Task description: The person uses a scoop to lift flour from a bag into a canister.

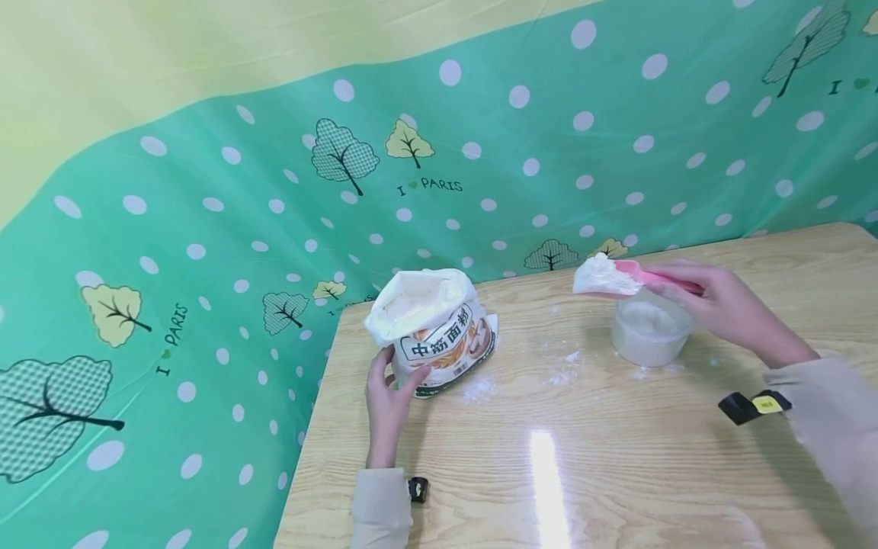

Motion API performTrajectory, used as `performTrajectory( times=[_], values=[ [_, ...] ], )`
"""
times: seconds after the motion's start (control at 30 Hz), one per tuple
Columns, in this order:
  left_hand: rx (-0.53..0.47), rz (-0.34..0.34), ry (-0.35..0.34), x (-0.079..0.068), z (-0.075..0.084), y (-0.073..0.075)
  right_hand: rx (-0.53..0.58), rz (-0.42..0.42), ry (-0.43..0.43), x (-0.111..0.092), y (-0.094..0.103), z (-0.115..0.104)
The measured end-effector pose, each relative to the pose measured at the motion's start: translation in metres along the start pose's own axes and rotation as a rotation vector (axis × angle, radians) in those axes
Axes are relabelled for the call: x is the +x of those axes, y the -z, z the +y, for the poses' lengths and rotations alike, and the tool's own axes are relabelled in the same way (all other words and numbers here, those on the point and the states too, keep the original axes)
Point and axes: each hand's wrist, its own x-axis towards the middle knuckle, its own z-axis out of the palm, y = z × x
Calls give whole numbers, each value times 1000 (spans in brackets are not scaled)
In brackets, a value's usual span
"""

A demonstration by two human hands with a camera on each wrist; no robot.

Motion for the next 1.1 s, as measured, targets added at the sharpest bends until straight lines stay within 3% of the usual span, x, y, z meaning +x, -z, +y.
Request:
performTrajectory(
  times=[1.1],
  values=[
    [5, -2, 22, 0, 2, 0, -43, 57, -32, -35, 28, 35]
  ],
)
